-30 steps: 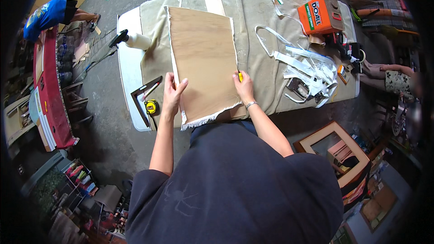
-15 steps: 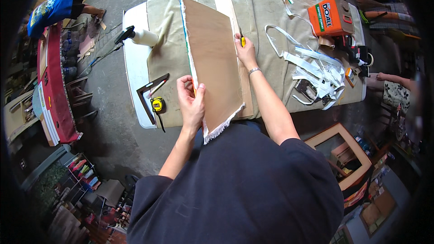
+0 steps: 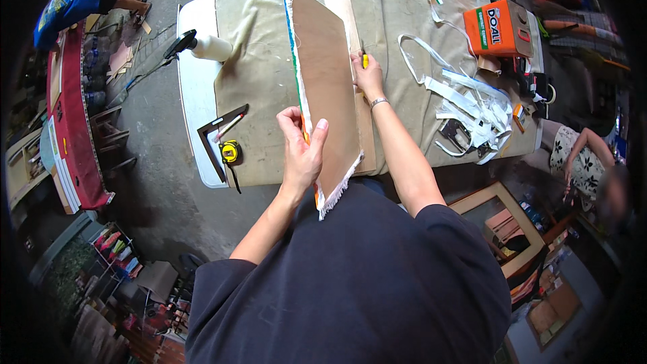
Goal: The person uses a utility knife to trim the edges of a rectangular cardboard piece on a workbench. They repeatedly rotate the cardboard and cut along each side, then place the trimmed piece aside and pick up a printed artwork to position it on the bench.
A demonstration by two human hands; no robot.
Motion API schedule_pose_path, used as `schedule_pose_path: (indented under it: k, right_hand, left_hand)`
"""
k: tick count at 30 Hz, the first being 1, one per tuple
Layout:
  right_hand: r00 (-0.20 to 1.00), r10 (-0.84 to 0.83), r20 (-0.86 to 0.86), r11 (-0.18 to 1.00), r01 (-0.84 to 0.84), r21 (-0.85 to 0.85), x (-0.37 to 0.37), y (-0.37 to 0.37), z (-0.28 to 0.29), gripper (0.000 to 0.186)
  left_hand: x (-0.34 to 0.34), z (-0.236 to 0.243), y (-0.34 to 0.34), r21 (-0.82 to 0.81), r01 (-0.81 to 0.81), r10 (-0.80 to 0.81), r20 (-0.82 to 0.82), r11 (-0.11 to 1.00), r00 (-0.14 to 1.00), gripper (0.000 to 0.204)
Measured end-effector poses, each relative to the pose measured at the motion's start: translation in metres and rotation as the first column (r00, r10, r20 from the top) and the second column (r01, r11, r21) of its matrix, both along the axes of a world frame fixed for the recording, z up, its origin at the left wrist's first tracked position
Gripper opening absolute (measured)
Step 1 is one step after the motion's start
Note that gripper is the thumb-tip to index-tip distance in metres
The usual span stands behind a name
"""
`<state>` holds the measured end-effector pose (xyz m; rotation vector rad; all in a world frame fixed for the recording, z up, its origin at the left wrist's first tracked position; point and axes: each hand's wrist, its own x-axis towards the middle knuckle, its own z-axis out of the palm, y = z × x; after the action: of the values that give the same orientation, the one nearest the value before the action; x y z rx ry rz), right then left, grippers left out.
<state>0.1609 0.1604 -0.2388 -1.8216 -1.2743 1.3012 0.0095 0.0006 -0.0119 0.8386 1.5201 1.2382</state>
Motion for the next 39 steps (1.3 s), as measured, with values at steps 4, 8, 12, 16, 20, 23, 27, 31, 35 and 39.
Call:
schedule_pose_path:
  k: [4, 8, 12, 16, 20, 23, 27, 31, 35, 39]
  right_hand:
    - [0.982, -0.046, 0.183, 0.970, 0.000, 0.244, -0.006, 0.021, 0.008, 0.041]
    - [0.944, 0.141, 0.297, 0.929, -0.230, 0.290, -0.022, 0.059, 0.018, 0.038]
    - [0.839, 0.266, 0.475, 0.928, -0.356, 0.107, -0.036, 0.077, 0.031, 0.029]
    - [0.835, 0.216, 0.506, 0.947, -0.307, 0.101, -0.038, 0.084, 0.018, 0.026]
    - [0.821, 0.220, 0.527, 0.932, -0.337, 0.135, -0.038, 0.085, 0.011, 0.026]
    - [0.822, 0.250, 0.512, 0.932, -0.348, 0.105, -0.036, 0.088, 0.015, 0.026]
    - [0.825, 0.239, 0.511, 0.939, -0.331, 0.096, -0.037, 0.085, 0.018, 0.026]
    - [0.813, 0.251, 0.526, 0.937, -0.341, 0.079, -0.038, 0.074, 0.028, 0.024]
    - [0.816, 0.246, 0.523, 0.935, -0.341, 0.093, -0.034, 0.050, 0.031, 0.021]
    - [0.839, 0.200, 0.506, 0.958, -0.277, 0.079, -0.031, 0.016, 0.037, 0.024]
  left_hand:
    - [-0.006, -0.005, 0.009, 0.027, 0.011, -0.015, 0.124, 1.000, 0.992, 0.032]
    - [0.002, 0.010, 0.019, 0.076, 0.013, -0.026, 0.171, 0.997, 0.985, 0.045]
    - [0.003, 0.014, 0.021, 0.073, 0.046, -0.057, 0.158, 0.996, 0.986, 0.050]
    - [0.005, 0.006, 0.022, 0.097, 0.025, -0.044, 0.190, 0.995, 0.981, 0.050]
    - [0.004, 0.000, 0.020, 0.107, 0.024, -0.041, 0.159, 0.994, 0.986, 0.048]
    - [0.003, -0.004, 0.018, 0.100, 0.018, -0.037, 0.200, 0.995, 0.979, 0.047]
    - [0.002, -0.009, 0.017, 0.117, 0.006, -0.028, 0.190, 0.993, 0.981, 0.046]
    - [-0.001, -0.010, 0.018, 0.130, -0.008, -0.018, 0.203, 0.992, 0.979, 0.045]
    - [-0.003, -0.011, 0.017, 0.118, -0.009, -0.017, 0.220, 0.993, 0.975, 0.045]
    - [-0.005, -0.011, 0.016, 0.117, -0.007, -0.024, 0.266, 0.993, 0.964, 0.047]
